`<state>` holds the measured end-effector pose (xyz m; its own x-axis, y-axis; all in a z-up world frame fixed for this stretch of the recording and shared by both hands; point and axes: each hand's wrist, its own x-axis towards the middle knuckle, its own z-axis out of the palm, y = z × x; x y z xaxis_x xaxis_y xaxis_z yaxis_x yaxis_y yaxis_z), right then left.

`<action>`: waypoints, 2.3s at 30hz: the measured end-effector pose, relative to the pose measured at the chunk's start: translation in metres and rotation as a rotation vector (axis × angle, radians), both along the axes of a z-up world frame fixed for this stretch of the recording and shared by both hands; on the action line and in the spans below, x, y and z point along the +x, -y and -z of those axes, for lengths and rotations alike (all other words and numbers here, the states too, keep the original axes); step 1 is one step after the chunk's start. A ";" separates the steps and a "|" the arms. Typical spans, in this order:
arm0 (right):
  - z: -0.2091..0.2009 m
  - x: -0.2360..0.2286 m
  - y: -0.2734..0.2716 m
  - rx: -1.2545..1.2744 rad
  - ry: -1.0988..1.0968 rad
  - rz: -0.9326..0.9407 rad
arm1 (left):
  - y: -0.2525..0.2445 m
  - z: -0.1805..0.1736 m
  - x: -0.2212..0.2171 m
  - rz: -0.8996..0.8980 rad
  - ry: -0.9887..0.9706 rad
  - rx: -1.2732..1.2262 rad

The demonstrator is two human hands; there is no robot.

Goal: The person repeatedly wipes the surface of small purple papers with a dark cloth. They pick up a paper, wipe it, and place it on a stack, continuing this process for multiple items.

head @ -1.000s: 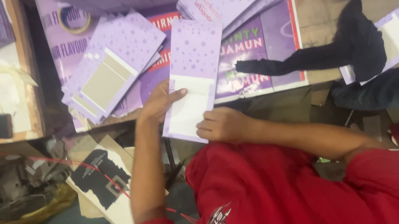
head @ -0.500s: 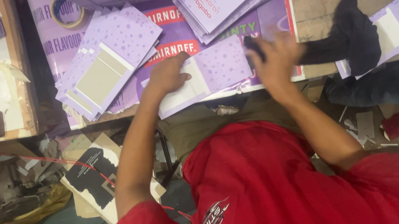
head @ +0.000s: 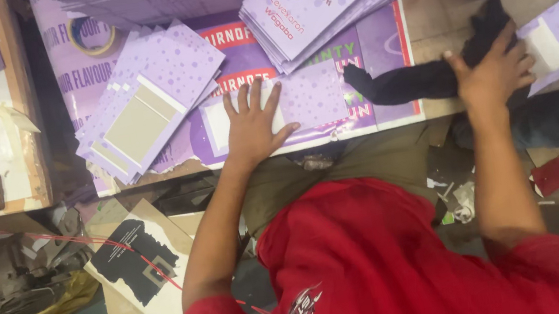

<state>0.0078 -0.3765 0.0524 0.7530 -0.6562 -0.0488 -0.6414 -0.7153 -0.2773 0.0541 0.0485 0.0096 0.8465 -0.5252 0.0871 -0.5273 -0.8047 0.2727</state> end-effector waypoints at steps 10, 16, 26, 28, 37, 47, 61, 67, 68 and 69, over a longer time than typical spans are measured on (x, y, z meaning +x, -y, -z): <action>-0.054 -0.037 -0.133 0.263 0.310 -0.478 | 0.017 0.003 -0.010 0.032 -0.058 -0.073; 0.011 -0.007 -0.262 -0.047 0.144 -0.856 | 0.025 -0.005 -0.029 0.148 0.026 -0.114; 0.017 0.004 -0.172 -0.205 -0.020 -0.539 | 0.044 -0.035 -0.026 -0.109 -0.214 -0.007; 0.018 0.002 -0.165 -0.206 0.009 -0.522 | 0.048 -0.031 -0.027 -0.113 -0.204 -0.005; 0.032 -0.024 -0.211 0.021 0.027 -0.773 | 0.038 -0.011 -0.033 -0.120 -0.122 -0.080; 0.016 -0.022 -0.027 -0.446 0.367 -0.431 | 0.045 -0.026 -0.018 -0.117 -0.238 0.027; 0.033 0.063 -0.148 0.458 0.133 -0.524 | 0.043 -0.029 -0.011 0.028 -0.257 0.086; 0.039 0.059 -0.152 0.452 0.229 -0.523 | 0.040 -0.021 -0.017 0.054 -0.211 0.024; 0.037 0.050 -0.151 0.454 0.262 -0.555 | 0.040 -0.021 -0.016 0.049 -0.201 0.013; 0.032 0.037 -0.149 0.457 0.295 -0.587 | 0.039 -0.022 -0.016 0.040 -0.214 0.025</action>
<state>0.0447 -0.2272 0.0205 0.9930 -0.1115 0.0379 -0.0496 -0.6882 -0.7238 0.0383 0.0091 0.0319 0.8228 -0.5584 -0.1059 -0.4911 -0.7924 0.3619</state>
